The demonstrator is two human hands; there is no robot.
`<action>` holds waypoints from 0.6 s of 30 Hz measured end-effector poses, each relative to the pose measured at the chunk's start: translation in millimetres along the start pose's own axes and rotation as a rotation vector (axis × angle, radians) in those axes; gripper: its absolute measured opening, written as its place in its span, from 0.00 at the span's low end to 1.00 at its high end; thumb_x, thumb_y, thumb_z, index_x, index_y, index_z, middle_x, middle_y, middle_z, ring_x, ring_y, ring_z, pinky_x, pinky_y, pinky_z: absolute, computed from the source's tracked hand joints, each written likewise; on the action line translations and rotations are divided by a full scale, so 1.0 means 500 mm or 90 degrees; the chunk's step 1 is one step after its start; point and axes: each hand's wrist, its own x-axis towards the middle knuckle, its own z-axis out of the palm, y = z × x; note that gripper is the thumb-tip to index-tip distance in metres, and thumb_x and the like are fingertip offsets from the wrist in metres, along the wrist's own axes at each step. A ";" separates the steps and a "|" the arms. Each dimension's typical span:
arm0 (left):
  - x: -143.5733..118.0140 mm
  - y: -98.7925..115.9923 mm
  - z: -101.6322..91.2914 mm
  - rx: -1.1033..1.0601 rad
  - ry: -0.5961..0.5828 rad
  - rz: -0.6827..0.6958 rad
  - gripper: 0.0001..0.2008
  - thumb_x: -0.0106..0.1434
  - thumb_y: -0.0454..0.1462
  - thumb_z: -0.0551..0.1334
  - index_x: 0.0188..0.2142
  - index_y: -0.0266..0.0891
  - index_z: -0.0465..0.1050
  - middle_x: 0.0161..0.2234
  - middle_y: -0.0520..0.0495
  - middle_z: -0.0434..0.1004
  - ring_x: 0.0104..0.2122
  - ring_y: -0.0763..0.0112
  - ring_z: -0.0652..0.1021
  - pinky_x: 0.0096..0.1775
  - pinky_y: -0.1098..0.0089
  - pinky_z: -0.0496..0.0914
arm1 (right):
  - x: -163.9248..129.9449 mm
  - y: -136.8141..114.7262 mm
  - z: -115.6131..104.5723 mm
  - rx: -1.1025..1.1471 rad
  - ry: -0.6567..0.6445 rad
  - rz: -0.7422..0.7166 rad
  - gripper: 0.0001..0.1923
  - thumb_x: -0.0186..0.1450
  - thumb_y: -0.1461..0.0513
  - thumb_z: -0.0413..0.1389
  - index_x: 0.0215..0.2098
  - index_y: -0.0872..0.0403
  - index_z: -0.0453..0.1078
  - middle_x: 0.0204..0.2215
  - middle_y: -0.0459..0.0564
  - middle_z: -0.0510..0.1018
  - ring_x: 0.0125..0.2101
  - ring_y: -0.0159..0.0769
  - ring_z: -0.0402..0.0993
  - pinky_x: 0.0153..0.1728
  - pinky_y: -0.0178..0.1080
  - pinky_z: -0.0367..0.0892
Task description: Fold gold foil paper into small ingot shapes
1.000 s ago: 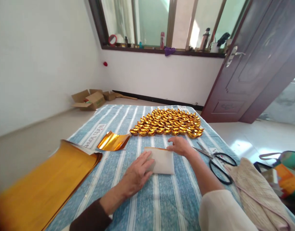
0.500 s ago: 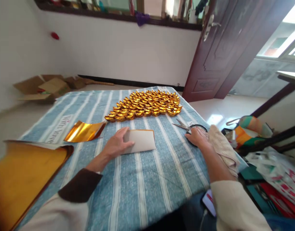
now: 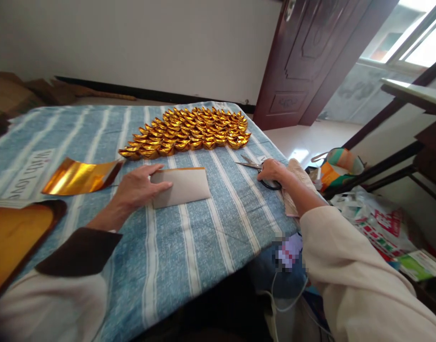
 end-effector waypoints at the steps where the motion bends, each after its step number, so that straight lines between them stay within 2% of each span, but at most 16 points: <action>1: 0.000 -0.002 -0.002 0.001 0.001 0.000 0.25 0.51 0.46 0.60 0.47 0.37 0.71 0.46 0.43 0.75 0.45 0.56 0.74 0.46 0.65 0.66 | 0.004 0.004 -0.002 0.011 -0.005 -0.002 0.10 0.50 0.60 0.60 0.28 0.59 0.75 0.22 0.48 0.75 0.25 0.34 0.71 0.25 0.32 0.62; 6: 0.001 -0.006 -0.009 -0.008 -0.023 -0.008 0.23 0.49 0.46 0.60 0.43 0.38 0.75 0.43 0.44 0.77 0.43 0.56 0.76 0.43 0.66 0.67 | 0.018 0.027 -0.008 0.089 -0.055 -0.019 0.05 0.49 0.63 0.60 0.25 0.57 0.73 0.17 0.44 0.71 0.19 0.29 0.66 0.19 0.30 0.58; 9: 0.002 -0.009 -0.015 -0.074 -0.030 -0.027 0.22 0.48 0.46 0.62 0.42 0.40 0.76 0.42 0.46 0.78 0.41 0.57 0.77 0.42 0.65 0.68 | 0.025 0.037 -0.007 0.140 -0.080 -0.024 0.03 0.49 0.65 0.59 0.23 0.56 0.72 0.15 0.43 0.70 0.17 0.27 0.63 0.17 0.30 0.56; 14: 0.006 -0.020 -0.025 -0.327 -0.093 -0.077 0.20 0.45 0.47 0.65 0.36 0.40 0.77 0.33 0.48 0.79 0.33 0.62 0.77 0.35 0.67 0.68 | 0.031 0.048 0.004 0.221 -0.084 -0.010 0.03 0.48 0.65 0.60 0.22 0.56 0.71 0.14 0.42 0.68 0.16 0.26 0.61 0.16 0.30 0.55; 18: 0.003 -0.016 -0.035 -0.519 -0.167 -0.148 0.18 0.40 0.44 0.68 0.32 0.39 0.77 0.30 0.49 0.78 0.30 0.66 0.75 0.31 0.70 0.68 | 0.031 0.055 0.016 0.282 -0.086 0.010 0.04 0.49 0.64 0.61 0.22 0.55 0.70 0.14 0.41 0.68 0.16 0.26 0.62 0.16 0.30 0.55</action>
